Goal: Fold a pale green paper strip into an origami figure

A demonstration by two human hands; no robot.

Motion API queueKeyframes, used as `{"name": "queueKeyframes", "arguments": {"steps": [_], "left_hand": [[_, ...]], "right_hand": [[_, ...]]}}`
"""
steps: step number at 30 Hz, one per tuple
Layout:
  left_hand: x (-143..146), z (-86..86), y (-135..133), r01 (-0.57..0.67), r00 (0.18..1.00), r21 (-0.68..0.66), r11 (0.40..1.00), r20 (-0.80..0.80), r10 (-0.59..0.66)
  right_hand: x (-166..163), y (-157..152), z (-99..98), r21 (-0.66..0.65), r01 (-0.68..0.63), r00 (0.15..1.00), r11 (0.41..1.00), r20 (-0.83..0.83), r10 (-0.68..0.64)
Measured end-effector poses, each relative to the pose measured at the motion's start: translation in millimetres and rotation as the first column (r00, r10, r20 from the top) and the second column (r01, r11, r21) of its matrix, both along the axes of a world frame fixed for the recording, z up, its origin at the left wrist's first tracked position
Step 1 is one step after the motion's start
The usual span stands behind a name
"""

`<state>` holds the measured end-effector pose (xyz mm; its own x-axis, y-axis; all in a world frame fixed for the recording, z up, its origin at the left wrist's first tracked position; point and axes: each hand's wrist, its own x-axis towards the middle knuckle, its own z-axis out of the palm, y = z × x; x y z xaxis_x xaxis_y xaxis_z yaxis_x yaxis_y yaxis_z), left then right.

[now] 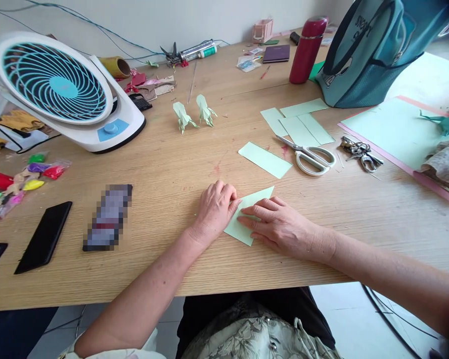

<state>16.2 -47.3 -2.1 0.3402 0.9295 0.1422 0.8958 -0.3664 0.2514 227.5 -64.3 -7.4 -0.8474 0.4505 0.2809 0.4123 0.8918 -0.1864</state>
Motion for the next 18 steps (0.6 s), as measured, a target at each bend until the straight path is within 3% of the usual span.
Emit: {"name": "queueKeyframes", "arguments": {"steps": [5,10,14,18], "left_hand": [[1.3,7.0,-3.0,0.062,0.998,0.047,0.997,-0.030,-0.061],[-4.1,7.3,-34.8,0.219,0.975,0.109,0.970,0.011,-0.221],[-11.7,-3.6,-59.3,0.350,0.936,0.007,0.937,-0.049,-0.350],[-17.1,-6.6,-63.4,0.380,0.911,-0.105,0.919,-0.130,-0.391]], "right_hand": [[-0.2,-3.4,-0.7,0.017,0.008,1.000,1.000,0.010,-0.008],[1.7,-4.8,1.9,-0.005,-0.009,0.995,1.000,-0.101,0.008],[5.8,0.0,4.2,-0.042,-0.002,0.977,0.999,-0.215,-0.007],[13.5,8.3,8.3,-0.040,0.158,0.942,0.987,-0.294,-0.162]]}}
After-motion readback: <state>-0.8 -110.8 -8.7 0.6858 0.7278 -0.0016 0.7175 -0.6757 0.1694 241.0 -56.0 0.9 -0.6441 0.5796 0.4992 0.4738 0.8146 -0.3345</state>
